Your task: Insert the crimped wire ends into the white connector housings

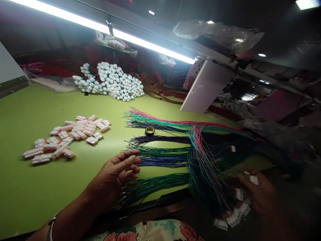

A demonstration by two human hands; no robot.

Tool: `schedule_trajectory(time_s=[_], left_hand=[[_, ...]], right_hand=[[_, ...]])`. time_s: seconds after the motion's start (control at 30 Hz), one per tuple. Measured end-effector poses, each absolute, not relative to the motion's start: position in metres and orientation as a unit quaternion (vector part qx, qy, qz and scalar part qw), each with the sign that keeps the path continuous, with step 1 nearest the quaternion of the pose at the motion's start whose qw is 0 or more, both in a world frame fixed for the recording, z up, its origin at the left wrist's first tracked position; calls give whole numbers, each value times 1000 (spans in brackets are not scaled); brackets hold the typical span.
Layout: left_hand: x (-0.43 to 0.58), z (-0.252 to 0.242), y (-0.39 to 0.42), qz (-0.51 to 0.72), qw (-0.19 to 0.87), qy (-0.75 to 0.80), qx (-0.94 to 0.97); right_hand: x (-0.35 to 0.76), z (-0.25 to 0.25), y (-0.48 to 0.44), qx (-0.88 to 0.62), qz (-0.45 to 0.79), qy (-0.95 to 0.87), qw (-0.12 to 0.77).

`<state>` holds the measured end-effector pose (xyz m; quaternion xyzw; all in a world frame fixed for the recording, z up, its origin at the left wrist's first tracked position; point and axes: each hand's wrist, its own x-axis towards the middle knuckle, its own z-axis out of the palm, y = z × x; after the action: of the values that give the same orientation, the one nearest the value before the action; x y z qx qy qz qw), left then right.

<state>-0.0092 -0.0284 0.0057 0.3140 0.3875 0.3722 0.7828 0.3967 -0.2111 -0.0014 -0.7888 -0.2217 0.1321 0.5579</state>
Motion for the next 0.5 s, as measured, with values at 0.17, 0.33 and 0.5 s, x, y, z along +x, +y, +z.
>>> schedule_trajectory(time_s=[0.17,0.33,0.5], left_hand=[[-9,7,-26,389,777,389,305],[-9,10,-24,416,756,406,302],[-10,7,-21,430,743,409,310]], right_hand=[[410,-17,-225,-885,103,-294,345],[404,-2,-226,-897,13,-326,299],[337,22,-198,-812,-151,-447,344]])
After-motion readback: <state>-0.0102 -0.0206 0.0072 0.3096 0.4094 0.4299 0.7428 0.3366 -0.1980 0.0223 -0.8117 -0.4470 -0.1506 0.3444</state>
